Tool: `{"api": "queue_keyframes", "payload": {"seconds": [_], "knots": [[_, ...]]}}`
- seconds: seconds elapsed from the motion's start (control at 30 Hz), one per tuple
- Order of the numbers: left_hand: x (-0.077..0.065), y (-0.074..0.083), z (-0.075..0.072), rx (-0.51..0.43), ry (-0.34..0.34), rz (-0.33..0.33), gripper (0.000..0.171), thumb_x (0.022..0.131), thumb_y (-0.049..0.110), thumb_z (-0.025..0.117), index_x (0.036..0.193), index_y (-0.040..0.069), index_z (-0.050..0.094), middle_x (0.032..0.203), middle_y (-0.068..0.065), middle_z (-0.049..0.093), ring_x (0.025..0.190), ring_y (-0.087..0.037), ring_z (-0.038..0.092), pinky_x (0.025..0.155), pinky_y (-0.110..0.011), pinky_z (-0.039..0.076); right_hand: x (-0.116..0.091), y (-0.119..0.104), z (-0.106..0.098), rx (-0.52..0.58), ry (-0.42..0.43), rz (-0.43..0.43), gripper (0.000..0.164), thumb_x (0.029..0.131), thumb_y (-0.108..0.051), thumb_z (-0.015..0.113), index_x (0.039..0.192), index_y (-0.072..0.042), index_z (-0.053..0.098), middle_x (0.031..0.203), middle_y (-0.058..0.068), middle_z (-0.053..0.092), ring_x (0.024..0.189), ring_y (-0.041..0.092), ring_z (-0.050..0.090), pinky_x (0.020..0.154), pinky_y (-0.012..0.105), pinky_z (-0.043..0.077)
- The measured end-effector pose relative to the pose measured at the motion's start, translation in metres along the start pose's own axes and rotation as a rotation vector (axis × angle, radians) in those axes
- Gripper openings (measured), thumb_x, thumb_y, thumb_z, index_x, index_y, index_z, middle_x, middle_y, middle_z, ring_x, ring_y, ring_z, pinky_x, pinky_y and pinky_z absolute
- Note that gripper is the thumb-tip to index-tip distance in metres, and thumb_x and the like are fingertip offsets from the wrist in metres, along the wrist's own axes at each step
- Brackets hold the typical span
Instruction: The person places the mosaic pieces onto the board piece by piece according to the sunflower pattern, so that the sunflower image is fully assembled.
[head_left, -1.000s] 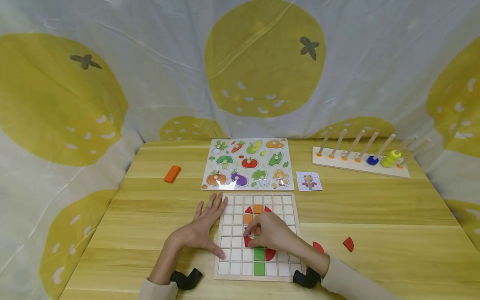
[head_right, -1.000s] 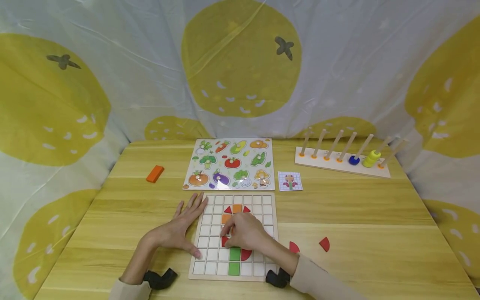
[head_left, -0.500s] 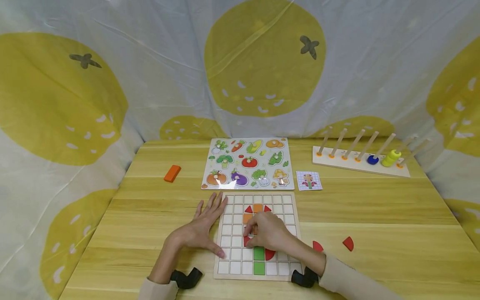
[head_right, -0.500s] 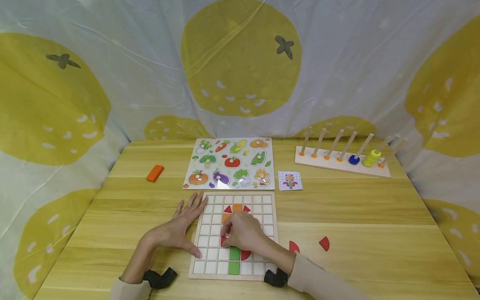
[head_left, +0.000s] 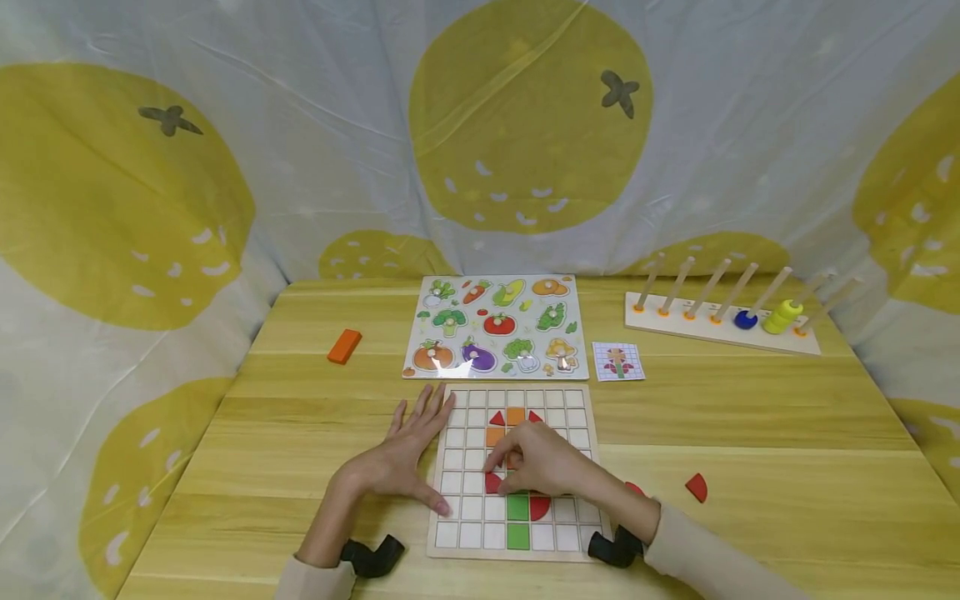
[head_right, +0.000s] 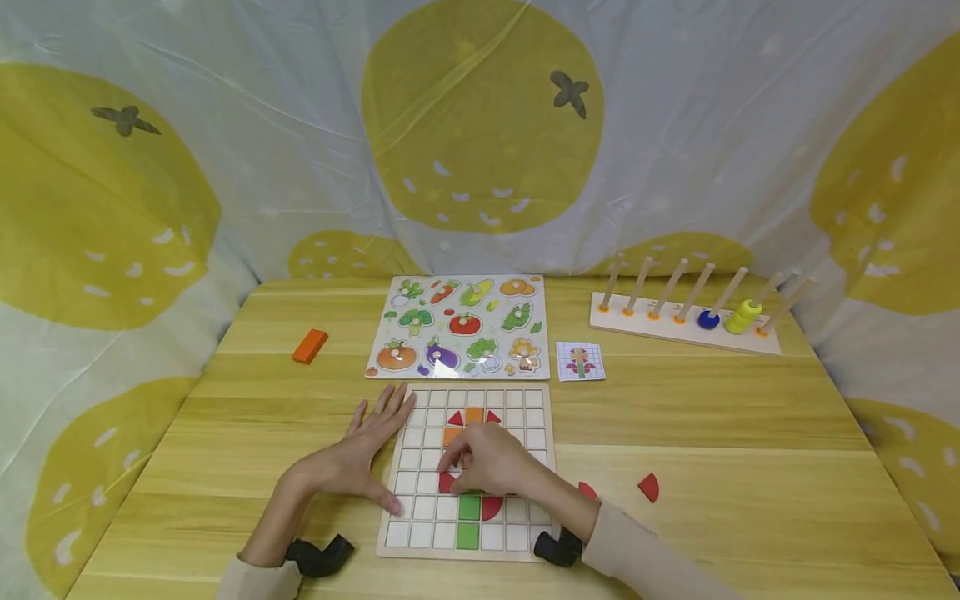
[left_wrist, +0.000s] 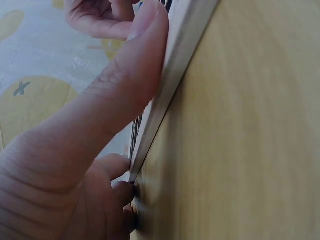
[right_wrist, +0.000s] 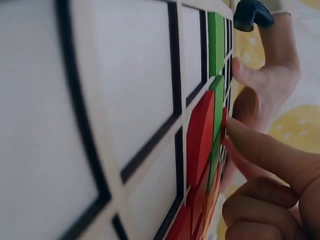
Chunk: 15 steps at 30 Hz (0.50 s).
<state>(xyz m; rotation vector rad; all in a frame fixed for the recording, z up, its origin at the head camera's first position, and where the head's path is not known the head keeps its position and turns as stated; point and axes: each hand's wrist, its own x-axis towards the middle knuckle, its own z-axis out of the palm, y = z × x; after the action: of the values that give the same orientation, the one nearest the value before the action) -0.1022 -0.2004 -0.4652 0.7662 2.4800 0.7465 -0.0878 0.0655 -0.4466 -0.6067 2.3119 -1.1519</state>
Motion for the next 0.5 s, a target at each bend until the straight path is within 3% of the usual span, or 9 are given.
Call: {"api": "queue_keyframes", "payload": {"seconds": [0.13,0.5], "knots": [[0.0000,0.0002,0.0002,0.006,0.000,-0.003,0.152,0.060,0.052,0.097,0.167,0.007,-0.001,0.173,-0.015,-0.018,0.160,-0.040,-0.019,0.125,-0.067,-0.015,0.0015,0.0018,-0.0031,0.012,-0.036,-0.011,0.018,0.077,-0.004,0.089,0.092,-0.012,0.084,0.047,-0.009,0.038,0.043,0.005,0.032,0.045,0.016,0.023],[0.0002,0.0001,0.0003,-0.004,-0.005,-0.005,0.151,0.060,0.052,0.097,0.167,0.008,-0.001,0.173,-0.015,-0.019,0.160,-0.039,-0.020,0.125,-0.067,-0.015,0.0043,0.0024,-0.0015,-0.003,-0.022,-0.022,0.018,0.075,-0.004,0.091,0.089,-0.012,0.084,0.051,-0.008,0.043,0.045,0.004,0.034,0.046,0.016,0.024]]}}
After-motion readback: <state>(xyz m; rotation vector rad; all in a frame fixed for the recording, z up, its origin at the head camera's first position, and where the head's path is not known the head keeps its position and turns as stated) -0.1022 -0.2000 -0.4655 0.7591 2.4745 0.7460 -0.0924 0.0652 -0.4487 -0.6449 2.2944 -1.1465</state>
